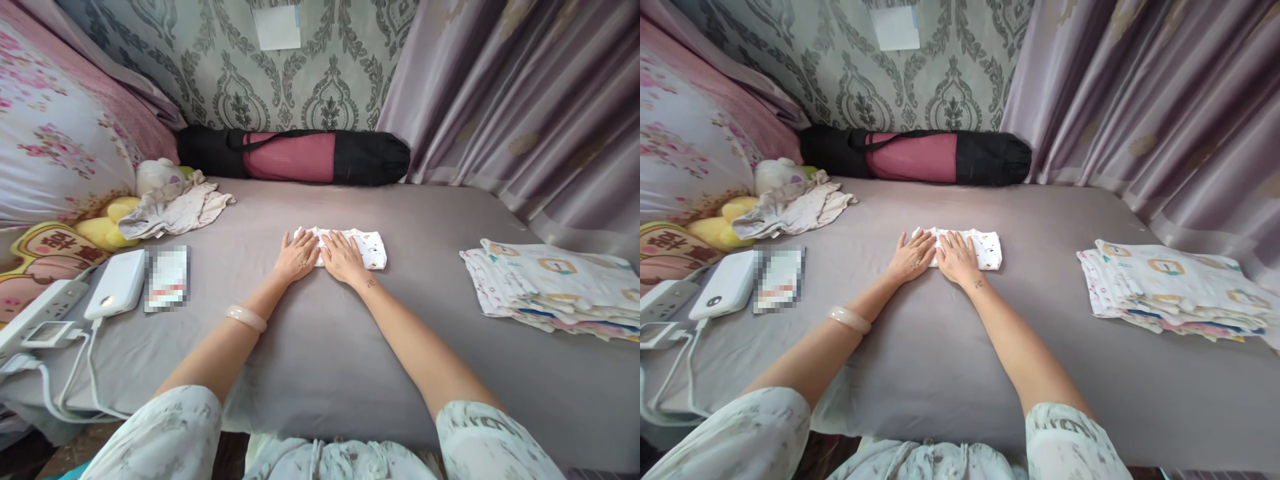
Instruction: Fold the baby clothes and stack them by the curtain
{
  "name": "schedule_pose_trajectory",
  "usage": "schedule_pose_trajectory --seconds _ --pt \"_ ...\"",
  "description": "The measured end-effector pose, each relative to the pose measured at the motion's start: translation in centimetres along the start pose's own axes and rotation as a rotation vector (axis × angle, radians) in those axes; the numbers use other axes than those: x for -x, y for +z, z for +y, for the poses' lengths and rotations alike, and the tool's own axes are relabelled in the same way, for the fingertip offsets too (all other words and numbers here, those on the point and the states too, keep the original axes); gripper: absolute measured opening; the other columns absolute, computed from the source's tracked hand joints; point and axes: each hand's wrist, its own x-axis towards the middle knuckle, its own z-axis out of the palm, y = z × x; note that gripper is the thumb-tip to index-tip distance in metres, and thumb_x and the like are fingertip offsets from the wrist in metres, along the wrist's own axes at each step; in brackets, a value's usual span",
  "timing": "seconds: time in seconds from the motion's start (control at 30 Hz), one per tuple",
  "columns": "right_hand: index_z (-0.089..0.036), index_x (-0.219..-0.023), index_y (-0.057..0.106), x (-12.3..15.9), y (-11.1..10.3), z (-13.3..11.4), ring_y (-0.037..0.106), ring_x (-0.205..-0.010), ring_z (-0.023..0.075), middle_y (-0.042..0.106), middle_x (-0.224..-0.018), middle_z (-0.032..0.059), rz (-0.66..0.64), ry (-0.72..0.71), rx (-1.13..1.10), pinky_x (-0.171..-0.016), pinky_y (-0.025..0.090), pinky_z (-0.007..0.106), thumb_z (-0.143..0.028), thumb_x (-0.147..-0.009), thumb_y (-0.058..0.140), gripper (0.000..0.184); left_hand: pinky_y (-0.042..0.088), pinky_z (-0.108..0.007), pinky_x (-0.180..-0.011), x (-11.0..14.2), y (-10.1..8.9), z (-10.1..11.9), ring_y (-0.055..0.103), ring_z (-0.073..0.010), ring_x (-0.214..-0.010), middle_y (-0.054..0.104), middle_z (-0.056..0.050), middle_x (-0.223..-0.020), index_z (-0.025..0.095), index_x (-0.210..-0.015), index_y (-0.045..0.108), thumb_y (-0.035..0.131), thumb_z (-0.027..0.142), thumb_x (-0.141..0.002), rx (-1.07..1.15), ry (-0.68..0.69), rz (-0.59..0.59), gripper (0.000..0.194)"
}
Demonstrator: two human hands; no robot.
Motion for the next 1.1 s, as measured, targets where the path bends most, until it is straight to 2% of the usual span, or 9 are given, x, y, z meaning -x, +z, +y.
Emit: schedule_pose_trajectory --seconds 0.17,0.27,0.4,0.5,0.73,0.83,0.9,1.03,1.1 --pt "-0.019 -0.149 0.037 0.2 -0.8 0.6 0.025 -0.145 0.0230 0.033 -0.156 0.0075 -0.030 -0.002 -0.046 -0.118 0.012 0.047 -0.039 -0.101 0.023 0.054 0.009 -0.055 -0.119 0.2 -0.1 0.0 0.026 -0.0249 -0.145 0.041 -0.007 -0.152 0.023 -0.142 0.046 0.026 0.041 -0.100 0.003 -0.005 0.051 0.049" --pt "-0.016 -0.151 0.033 0.5 -1.4 1.7 0.019 -0.147 0.0224 0.029 -0.158 0.0091 0.008 0.068 -0.035 -0.119 0.006 0.046 -0.040 -0.102 0.018 0.056 0.008 -0.054 -0.119 0.1 0.2 0.0 0.025 -0.0237 -0.146 0.038 -0.008 -0.154 0.022 -0.144 0.043 0.023 0.041 -0.101 -0.004 -0.031 0.103 0.052" --pt "-0.012 -0.151 0.030 0.8 -1.6 3.2 0.014 -0.148 0.0234 0.024 -0.159 0.0113 -0.068 0.191 -0.008 -0.119 0.005 0.047 -0.043 -0.101 0.017 0.060 0.008 -0.055 -0.119 -0.1 0.5 -0.2 0.026 -0.0250 -0.146 0.040 -0.008 -0.153 0.022 -0.145 0.041 0.022 0.045 -0.100 -0.020 -0.046 0.028 0.054" --pt "-0.012 -0.152 0.029 0.7 -1.4 3.5 0.013 -0.148 0.0234 0.021 -0.160 0.0107 -0.127 0.214 -0.018 -0.118 0.006 0.049 -0.045 -0.101 0.016 0.062 0.009 -0.056 -0.118 -0.2 0.4 -0.1 0.024 -0.0257 -0.146 0.039 -0.008 -0.153 0.023 -0.145 0.042 0.023 0.047 -0.099 -0.034 -0.064 -0.026 0.055" --pt "-0.010 -0.152 0.029 0.7 -2.0 3.6 0.013 -0.148 0.0242 0.022 -0.160 0.0121 -0.116 0.235 -0.021 -0.119 0.005 0.049 -0.045 -0.101 0.015 0.063 0.010 -0.058 -0.117 -0.8 -1.0 0.0 0.024 -0.0260 -0.146 0.037 -0.008 -0.154 0.023 -0.145 0.041 0.024 0.047 -0.099 -0.010 -0.078 -0.136 0.055" --pt "-0.005 -0.151 0.028 0.7 -2.4 4.4 0.012 -0.148 0.0269 0.020 -0.160 0.0164 -0.035 0.299 0.030 -0.118 0.003 0.051 -0.044 -0.101 0.018 0.065 0.007 -0.058 -0.118 -1.6 -1.3 -0.3 0.025 -0.0258 -0.146 0.036 -0.010 -0.154 0.022 -0.145 0.041 0.022 0.046 -0.100 -0.011 -0.085 -0.090 0.055" --pt "-0.001 -0.150 0.027 0.8 -2.5 5.0 0.012 -0.148 0.0281 0.019 -0.159 0.0180 -0.035 0.342 0.035 -0.118 0.004 0.051 -0.044 -0.100 0.018 0.066 0.006 -0.057 -0.118 -2.0 -1.2 -0.6 0.021 -0.0264 -0.147 0.032 -0.010 -0.156 0.020 -0.147 0.039 0.021 0.045 -0.100 -0.024 -0.089 -0.069 0.057" --pt "0.000 -0.149 0.029 0.7 -2.2 5.8 0.012 -0.148 0.0287 0.021 -0.159 0.0187 -0.103 0.378 0.021 -0.118 0.006 0.051 -0.044 -0.100 0.019 0.067 0.008 -0.059 -0.117 -2.3 -0.2 -1.3 0.019 -0.0288 -0.147 0.030 -0.011 -0.157 0.018 -0.149 0.034 0.019 0.048 -0.099 0.005 -0.111 -0.162 0.061" --pt "-0.001 -0.148 0.032 0.6 -2.0 6.0 0.013 -0.147 0.0293 0.023 -0.158 0.0190 -0.094 0.376 0.020 -0.118 0.006 0.052 -0.044 -0.100 0.020 0.065 0.009 -0.059 -0.117 -2.3 0.2 -1.5 0.018 -0.0293 -0.147 0.030 -0.011 -0.157 0.018 -0.149 0.034 0.018 0.050 -0.099 0.016 -0.117 -0.171 0.062"
